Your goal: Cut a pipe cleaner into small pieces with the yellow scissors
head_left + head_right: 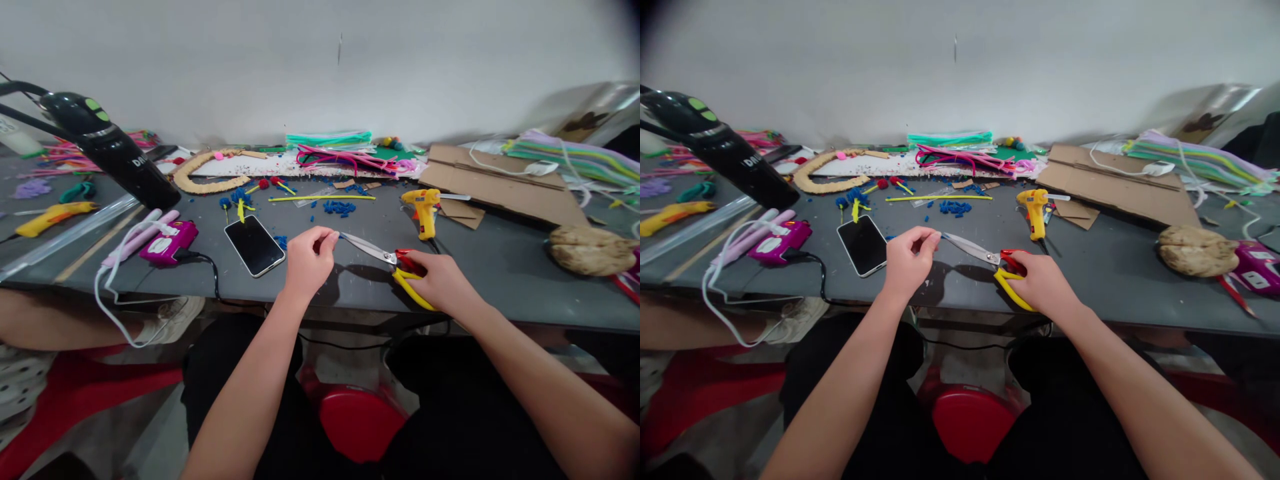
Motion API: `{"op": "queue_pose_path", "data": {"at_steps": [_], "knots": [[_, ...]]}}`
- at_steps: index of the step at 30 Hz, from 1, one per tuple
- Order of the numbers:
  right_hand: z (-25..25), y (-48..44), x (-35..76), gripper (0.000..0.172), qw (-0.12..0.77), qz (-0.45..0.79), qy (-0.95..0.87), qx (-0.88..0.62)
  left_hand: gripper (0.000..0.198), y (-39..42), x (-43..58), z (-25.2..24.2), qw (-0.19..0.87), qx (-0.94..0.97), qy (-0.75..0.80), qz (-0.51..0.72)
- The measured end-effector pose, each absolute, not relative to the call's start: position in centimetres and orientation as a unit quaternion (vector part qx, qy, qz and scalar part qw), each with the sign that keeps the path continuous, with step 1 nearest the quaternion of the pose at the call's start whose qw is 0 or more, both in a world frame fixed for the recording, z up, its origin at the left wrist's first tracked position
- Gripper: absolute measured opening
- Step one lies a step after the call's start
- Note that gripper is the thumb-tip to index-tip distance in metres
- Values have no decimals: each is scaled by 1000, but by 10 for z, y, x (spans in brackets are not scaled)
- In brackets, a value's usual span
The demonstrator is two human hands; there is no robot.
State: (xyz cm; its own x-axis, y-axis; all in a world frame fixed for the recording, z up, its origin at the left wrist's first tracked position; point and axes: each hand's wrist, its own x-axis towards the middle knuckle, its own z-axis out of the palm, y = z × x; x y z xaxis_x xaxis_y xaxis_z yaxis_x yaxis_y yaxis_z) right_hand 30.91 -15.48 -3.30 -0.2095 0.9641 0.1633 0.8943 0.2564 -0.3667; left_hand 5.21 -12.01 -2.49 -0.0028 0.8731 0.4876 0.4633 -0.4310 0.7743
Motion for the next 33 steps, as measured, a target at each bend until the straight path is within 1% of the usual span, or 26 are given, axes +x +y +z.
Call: {"op": "queue_pose_path", "data": {"at_steps": [10, 18, 23, 33], "knots": [[-33, -154, 309, 14, 187, 85, -772, -601, 19, -120, 52, -26, 197, 679, 492, 508], [-33, -154, 309, 12, 199, 80, -767, -605, 19, -120, 51, -26, 202, 675, 494, 511], [-33, -156, 311, 10, 198, 100, -760, -611, 18, -120, 51, -25, 212, 672, 488, 514], [-32, -156, 309, 10, 193, 94, -769, -602, 20, -120, 51, -27, 205, 678, 489, 509]]}}
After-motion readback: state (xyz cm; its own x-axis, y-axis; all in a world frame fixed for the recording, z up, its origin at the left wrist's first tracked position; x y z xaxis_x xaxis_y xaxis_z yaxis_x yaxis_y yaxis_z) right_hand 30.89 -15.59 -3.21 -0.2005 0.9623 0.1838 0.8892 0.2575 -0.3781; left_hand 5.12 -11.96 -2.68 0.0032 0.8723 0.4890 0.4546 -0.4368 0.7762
